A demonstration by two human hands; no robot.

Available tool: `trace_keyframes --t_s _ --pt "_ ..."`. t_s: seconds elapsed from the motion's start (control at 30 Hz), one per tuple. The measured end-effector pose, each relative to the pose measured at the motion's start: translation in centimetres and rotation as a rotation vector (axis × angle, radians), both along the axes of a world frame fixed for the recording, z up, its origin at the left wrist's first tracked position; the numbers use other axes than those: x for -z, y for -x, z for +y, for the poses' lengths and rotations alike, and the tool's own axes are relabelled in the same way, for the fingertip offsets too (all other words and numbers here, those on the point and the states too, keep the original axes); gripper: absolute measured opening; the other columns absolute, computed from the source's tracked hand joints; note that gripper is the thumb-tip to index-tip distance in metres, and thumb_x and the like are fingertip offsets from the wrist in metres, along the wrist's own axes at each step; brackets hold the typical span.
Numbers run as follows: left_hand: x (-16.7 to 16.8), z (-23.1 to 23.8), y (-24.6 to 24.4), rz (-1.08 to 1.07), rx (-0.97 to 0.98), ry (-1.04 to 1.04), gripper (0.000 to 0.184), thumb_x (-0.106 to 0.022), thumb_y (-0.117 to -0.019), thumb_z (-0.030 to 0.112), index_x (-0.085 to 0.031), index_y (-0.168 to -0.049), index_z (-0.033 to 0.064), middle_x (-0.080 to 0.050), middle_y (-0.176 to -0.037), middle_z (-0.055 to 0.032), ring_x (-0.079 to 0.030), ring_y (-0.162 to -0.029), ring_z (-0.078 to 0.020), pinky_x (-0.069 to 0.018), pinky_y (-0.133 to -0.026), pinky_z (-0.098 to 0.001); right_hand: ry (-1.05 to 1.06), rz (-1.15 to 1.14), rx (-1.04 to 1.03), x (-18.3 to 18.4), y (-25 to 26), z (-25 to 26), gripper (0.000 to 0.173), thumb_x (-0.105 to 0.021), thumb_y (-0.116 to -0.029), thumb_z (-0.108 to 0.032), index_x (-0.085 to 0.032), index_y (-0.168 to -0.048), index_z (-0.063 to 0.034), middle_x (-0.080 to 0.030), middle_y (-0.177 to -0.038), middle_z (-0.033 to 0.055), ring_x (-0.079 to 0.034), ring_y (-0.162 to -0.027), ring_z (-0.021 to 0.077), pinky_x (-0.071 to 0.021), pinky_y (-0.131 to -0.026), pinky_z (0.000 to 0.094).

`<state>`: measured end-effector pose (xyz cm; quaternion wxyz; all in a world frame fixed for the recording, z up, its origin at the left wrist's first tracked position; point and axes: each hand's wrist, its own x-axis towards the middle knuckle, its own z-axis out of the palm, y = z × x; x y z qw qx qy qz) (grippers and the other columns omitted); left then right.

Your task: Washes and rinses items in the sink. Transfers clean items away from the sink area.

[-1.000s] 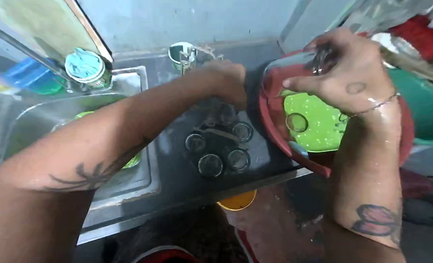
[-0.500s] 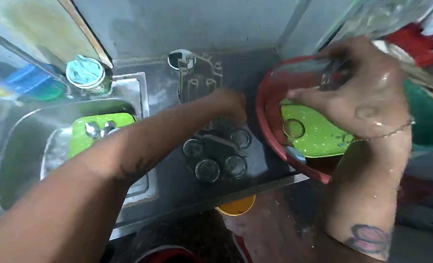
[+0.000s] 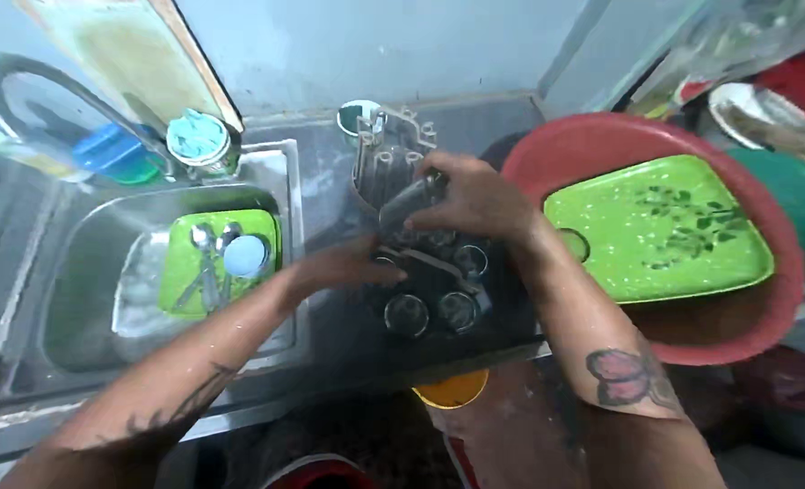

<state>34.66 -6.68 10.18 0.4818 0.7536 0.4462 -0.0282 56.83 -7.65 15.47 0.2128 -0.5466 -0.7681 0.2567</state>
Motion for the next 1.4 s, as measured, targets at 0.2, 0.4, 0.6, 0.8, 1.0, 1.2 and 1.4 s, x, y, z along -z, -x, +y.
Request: trace_keyframes --t_s 0.2,0.4,0.6,0.8,1.0,1.2,1.4 --pt "0.8 -0.8 0.3 -0.013 -0.083 0.065 0.057 -0.069 -0.0988 0.031 -0.048 -0.146 0.0056 -0.064 -0.127 -0.0213 -0.064 -0.112 -0.0333 -0.0516 -0.095 -0.0555 0.138 -0.161 -0.064 -0.3 1.6 2.1 0.056 -0.086 -0.0813 -0.024 -0.063 -0.123 0.004 -0.067 -0.112 0.0261 -0.065 -0.102 0.0406 -0.0504 -0.09 0.0609" --pt "1.3 -1.2 0.5 0.068 -0.129 0.001 0.072 -0.071 -0.0962 0.036 -0.037 -0.152 0.0065 -0.065 -0.122 -0.0241 -0.065 -0.108 -0.0373 -0.0511 -0.094 -0.059 0.185 -0.514 -0.134 4.3 3.9 4.1 0.059 -0.083 -0.0823 -0.038 -0.063 -0.129 -0.0063 -0.069 -0.111 0.0237 -0.064 -0.109 0.0474 -0.0487 -0.088 0.0702" --pt "2.2 -1.7 2.4 -0.116 -0.177 -0.028 0.079 -0.07 -0.0971 0.036 -0.029 -0.156 0.004 -0.056 -0.138 -0.0251 -0.061 -0.121 -0.0363 -0.0502 -0.102 -0.0547 0.022 -0.279 -0.07 4.1 2.3 0.0 0.039 -0.07 -0.0966 -0.021 -0.065 -0.131 -0.0028 -0.062 -0.129 0.0272 -0.054 -0.124 0.0501 -0.0428 -0.1 0.0691" --pt "1.0 4.3 2.7 -0.15 -0.286 -0.224 0.048 -0.056 -0.1062 0.027 -0.047 -0.144 -0.0007 -0.053 -0.144 -0.0241 -0.055 -0.129 -0.0368 -0.0457 -0.106 -0.055 0.355 -0.145 0.254 3.5 4.0 -6.5 0.036 -0.055 -0.107 -0.03 -0.064 -0.126 -0.0008 -0.071 -0.106 0.0243 -0.069 -0.102 0.0424 -0.0512 -0.09 0.0635" --pt "0.7 12.4 -1.2 -0.026 -0.065 -0.606 0.1 -0.09 -0.0776 0.031 -0.034 -0.159 0.0169 -0.023 -0.158 -0.0372 -0.043 -0.13 -0.0614 -0.0437 -0.097 -0.0738 0.258 -0.033 0.482 4.5 5.9 -7.5 0.032 -0.058 -0.1041 -0.028 -0.074 -0.115 -0.0026 -0.074 -0.106 0.0215 -0.069 -0.106 0.0408 -0.0491 -0.094 0.0636" --pt "1.7 18.3 -5.2 0.039 0.157 -0.54 0.119 -0.093 -0.0733 0.033 -0.017 -0.164 0.0216 -0.013 -0.16 -0.0386 -0.046 -0.127 -0.0619 -0.0468 -0.091 -0.0736 0.061 0.062 0.669 2.3 7.3 -11.9 0.025 -0.063 -0.0991 -0.024 -0.077 -0.101 -0.0034 -0.075 -0.091 0.0147 -0.072 -0.087 0.0304 -0.0544 -0.082 0.056" --pt "1.8 18.4 -12.0 -0.026 0.117 -0.554 0.097 -0.082 -0.0868 0.032 -0.023 -0.161 0.0134 -0.03 -0.152 -0.0425 -0.053 -0.113 -0.0666 -0.0458 -0.088 -0.0776 -0.252 0.013 0.89 -0.2 8.3 -21.1 0.024 -0.065 -0.0957 -0.031 -0.078 -0.092 -0.0113 -0.072 -0.079 -0.0005 -0.063 -0.067 0.005 -0.0532 -0.064 0.0264"
